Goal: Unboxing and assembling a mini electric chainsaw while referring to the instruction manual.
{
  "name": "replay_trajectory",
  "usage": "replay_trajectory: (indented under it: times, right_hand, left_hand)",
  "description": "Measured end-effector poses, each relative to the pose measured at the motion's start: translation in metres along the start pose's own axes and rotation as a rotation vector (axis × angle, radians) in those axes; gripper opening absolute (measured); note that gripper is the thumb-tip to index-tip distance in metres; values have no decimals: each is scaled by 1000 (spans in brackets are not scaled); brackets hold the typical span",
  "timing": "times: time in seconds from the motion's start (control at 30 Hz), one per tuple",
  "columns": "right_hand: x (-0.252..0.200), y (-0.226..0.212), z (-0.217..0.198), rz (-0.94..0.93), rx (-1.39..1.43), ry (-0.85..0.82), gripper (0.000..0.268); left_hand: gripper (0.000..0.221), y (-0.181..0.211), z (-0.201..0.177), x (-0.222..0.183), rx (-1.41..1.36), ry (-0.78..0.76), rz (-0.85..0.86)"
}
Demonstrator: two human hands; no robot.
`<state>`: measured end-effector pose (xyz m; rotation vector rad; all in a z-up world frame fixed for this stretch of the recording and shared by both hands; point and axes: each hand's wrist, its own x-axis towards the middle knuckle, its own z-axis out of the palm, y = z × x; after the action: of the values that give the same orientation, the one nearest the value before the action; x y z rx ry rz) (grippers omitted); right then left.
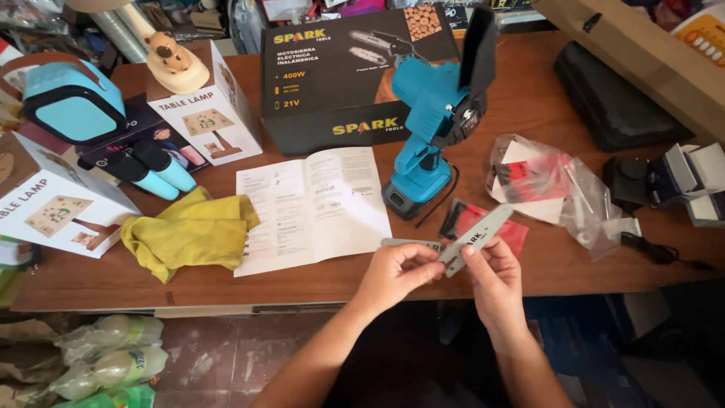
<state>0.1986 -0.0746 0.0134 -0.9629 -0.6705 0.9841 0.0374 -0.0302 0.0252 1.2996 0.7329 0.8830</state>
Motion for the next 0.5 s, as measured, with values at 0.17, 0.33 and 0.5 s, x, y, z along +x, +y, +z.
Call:
replay_trajectory:
  times: [0.17,0.33,0.5]
  right_hand:
    - [7,19,-27,57,3,18,6]
    - [11,33,-44,52,-34,22,9]
    - [14,24,-49,18,-233,-34,13]
  left_hand:
    - [22,4,-8,3,-80,4,-43]
    - [21,11,-9,1,-17,-31,-97]
    - [18,18,-15,3,143,-75,-57]
